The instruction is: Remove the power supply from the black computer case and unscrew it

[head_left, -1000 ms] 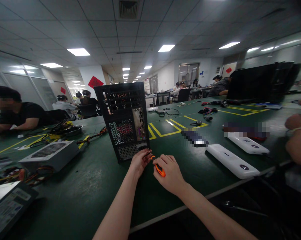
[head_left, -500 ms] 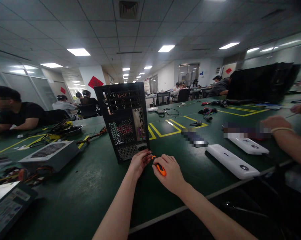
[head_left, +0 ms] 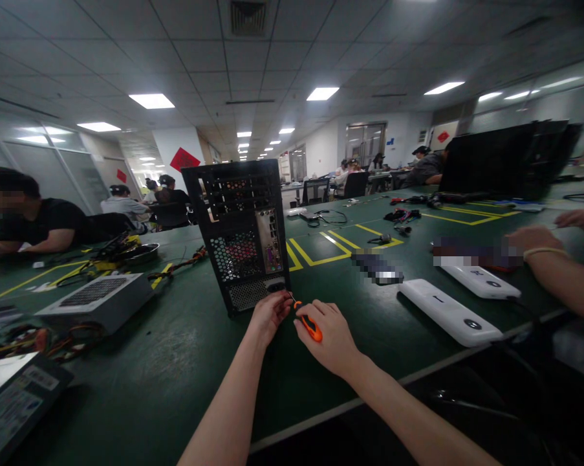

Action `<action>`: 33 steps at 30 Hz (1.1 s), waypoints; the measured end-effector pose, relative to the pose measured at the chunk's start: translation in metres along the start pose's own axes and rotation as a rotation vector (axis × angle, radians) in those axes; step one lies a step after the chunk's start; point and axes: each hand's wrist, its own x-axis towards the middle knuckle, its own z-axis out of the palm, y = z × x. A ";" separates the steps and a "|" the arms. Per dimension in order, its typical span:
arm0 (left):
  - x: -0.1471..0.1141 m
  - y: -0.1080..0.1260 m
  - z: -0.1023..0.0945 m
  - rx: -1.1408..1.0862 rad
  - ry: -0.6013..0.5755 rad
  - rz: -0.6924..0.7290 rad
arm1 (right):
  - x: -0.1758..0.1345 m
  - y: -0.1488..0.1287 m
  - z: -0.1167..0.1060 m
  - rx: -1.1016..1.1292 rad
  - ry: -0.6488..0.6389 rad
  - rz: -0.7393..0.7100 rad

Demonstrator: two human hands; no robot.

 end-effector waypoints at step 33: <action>-0.002 0.000 0.002 0.011 -0.003 0.016 | -0.002 0.004 0.001 0.024 -0.034 -0.034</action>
